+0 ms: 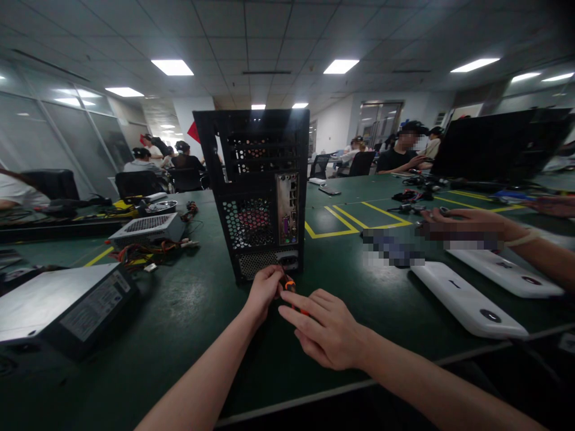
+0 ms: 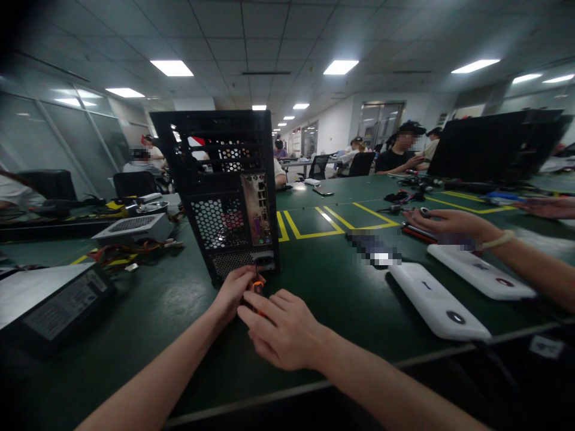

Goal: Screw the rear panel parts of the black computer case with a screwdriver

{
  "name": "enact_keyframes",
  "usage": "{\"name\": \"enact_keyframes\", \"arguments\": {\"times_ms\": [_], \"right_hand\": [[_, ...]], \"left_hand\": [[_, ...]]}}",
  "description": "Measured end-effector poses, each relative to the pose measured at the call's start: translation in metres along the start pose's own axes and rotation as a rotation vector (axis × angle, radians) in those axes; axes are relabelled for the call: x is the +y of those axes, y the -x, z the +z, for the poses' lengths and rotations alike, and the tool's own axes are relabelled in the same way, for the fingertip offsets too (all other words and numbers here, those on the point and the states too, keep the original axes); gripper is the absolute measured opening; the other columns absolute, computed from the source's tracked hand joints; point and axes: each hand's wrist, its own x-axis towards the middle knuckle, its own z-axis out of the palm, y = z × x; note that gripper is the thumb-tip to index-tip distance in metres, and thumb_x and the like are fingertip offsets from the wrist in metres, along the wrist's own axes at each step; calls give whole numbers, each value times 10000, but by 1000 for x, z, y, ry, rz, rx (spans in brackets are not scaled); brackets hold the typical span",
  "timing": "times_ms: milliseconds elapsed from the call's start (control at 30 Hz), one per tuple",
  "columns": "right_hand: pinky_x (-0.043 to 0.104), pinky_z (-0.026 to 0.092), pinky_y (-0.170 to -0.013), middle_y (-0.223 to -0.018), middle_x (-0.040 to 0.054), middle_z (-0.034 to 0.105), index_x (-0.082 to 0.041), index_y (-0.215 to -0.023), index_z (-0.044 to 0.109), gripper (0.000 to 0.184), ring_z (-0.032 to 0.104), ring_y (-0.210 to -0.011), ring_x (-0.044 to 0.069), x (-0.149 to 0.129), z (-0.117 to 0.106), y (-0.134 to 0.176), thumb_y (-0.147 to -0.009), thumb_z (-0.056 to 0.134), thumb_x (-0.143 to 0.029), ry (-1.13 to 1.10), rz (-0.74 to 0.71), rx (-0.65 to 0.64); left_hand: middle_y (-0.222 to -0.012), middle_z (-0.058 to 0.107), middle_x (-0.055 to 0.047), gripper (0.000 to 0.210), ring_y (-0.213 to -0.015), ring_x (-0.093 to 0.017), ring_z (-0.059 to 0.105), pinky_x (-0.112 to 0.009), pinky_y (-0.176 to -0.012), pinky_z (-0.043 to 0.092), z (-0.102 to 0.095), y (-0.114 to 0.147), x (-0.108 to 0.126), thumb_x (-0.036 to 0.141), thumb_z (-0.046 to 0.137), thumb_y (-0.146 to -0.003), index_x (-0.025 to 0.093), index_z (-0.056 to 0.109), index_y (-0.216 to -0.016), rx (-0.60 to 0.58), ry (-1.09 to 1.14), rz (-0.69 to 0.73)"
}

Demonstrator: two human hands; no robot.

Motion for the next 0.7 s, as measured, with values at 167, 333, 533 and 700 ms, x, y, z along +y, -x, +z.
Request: {"name": "enact_keyframes", "arguments": {"times_ms": [167, 333, 533, 700], "right_hand": [[281, 418, -593, -1006, 77, 598, -151, -990, 518, 297, 563, -706, 140, 0, 2, 0, -792, 473, -368, 25, -16, 89], [281, 451, -737, -1001, 116, 575, -118, -1018, 477, 307, 516, -970, 173, 1, 1, 1, -795, 431, -323, -89, 68, 117], [312, 450, -789, -1010, 141, 560, -96, -1047, 402, 308, 484, -1031, 181, 1, 0, 4, -759, 401, -205, -181, 74, 116], [324, 460, -745, -1003, 145, 543, -111, -981, 430, 268, 506, -978, 191, 4, 0, 7, -729, 351, -151, -197, 81, 128]], "left_hand": [[-590, 590, -6, 143, -340, -29, 366, -164, -342, 216, 1, 1, 2, 225, 460, -653, 125, 555, -688, -1, -19, 3], [-531, 554, 0, 140, -335, -29, 349, -164, -338, 194, 2, 4, 5, 240, 480, -634, 119, 544, -610, 12, -41, -3], [-526, 545, 1, 174, -335, -29, 345, -166, -336, 188, 2, 4, 4, 276, 483, -644, 118, 543, -600, 16, -29, 12], [-436, 466, 39, 186, -316, -33, 324, -165, -335, 167, 1, 2, 2, 297, 503, -651, 119, 546, -681, 16, -14, 8]]}}
